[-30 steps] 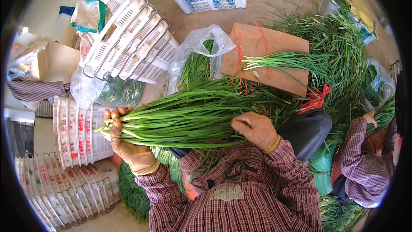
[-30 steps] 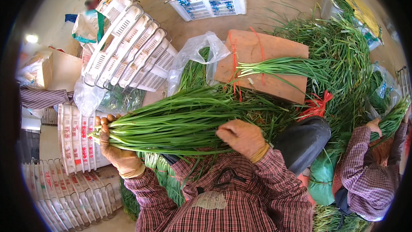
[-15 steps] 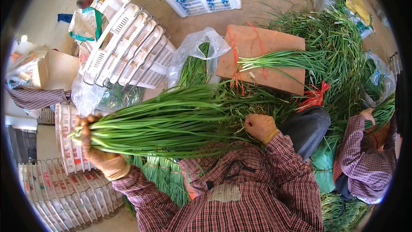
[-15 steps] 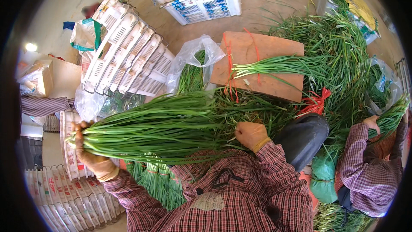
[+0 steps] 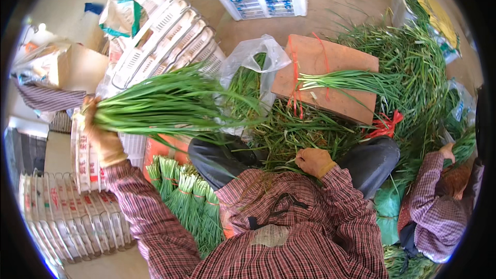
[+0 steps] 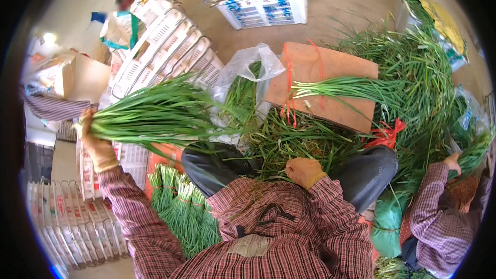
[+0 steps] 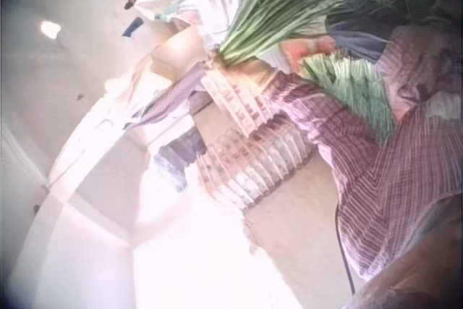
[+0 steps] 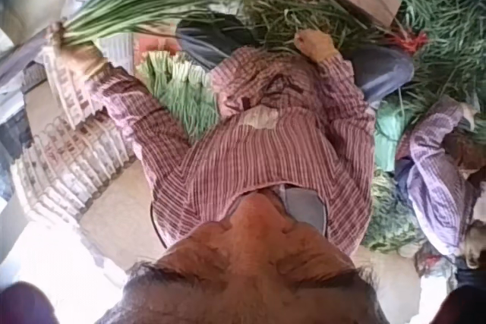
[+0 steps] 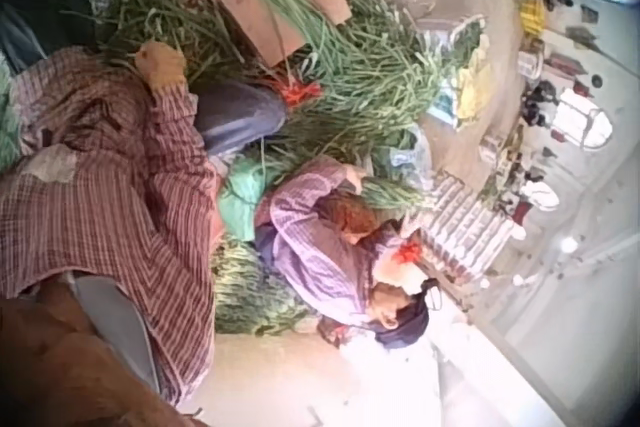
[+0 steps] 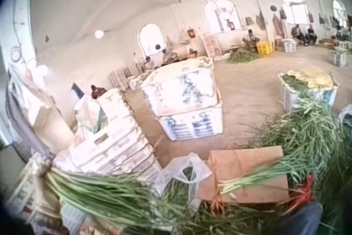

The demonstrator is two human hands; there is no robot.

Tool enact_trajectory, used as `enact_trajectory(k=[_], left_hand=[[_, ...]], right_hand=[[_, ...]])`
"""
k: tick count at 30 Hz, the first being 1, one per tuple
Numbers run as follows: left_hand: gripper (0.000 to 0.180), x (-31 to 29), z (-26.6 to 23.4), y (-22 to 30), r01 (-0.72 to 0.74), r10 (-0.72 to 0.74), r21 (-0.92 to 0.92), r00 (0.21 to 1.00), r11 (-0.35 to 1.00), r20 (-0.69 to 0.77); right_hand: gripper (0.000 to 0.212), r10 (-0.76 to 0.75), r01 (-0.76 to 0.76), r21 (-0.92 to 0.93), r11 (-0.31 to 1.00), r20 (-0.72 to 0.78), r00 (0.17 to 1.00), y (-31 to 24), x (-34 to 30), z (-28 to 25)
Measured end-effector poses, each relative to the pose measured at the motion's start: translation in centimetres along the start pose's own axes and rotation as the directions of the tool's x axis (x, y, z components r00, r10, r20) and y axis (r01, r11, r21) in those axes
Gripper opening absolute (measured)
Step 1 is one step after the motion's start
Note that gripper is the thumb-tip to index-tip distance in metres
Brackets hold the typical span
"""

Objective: The person picks up green onions from a pile on the floor, gathers them into a bunch while aligning the root ends, and secures the bunch with a red tie.

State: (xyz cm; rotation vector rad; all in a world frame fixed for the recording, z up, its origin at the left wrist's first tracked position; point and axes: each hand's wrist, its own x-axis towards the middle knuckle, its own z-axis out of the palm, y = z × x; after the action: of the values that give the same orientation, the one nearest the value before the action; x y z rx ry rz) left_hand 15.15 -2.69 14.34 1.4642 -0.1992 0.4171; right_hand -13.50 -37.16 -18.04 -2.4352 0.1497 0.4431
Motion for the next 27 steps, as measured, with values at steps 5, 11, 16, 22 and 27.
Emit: enact_trajectory(k=[5, 11, 16, 22, 27], left_hand=[[0.034, 1.4, -0.6, 0.8, -0.049, 0.035, -0.233, 0.997, 0.971, -0.062], [0.027, 3.1, -4.4, 1.6, -0.037, 0.035, -0.334, 0.999, 0.942, -0.011], [0.029, 3.6, -6.7, -0.3, -0.025, 0.080, -0.390, 0.989, 0.920, 0.124], [0.032, 3.9, -7.8, -1.4, 0.175, 0.053, -0.543, 0.924, 0.821, 0.378], [0.032, 2.7, -6.4, -1.8, 0.183, 0.096, -0.588, 0.906, 0.788, 0.411]], right_hand=[[0.031, 0.058, -0.059, 0.002, 0.998, 0.105, 0.993, -0.5, -0.5, -0.3], [0.038, 0.076, -0.088, 0.085, 0.992, 0.140, 0.987, -1.6, -0.5, -1.8], [0.038, 0.051, -0.060, 0.104, 0.993, 0.081, 0.995, -2.2, -1.2, -2.9], [0.035, -0.048, 0.088, 0.185, 0.979, -0.209, 0.977, -1.5, -2.6, -4.9], [0.024, -0.070, 0.263, 0.323, 0.909, -0.505, 0.860, -2.0, -3.6, -8.4]])
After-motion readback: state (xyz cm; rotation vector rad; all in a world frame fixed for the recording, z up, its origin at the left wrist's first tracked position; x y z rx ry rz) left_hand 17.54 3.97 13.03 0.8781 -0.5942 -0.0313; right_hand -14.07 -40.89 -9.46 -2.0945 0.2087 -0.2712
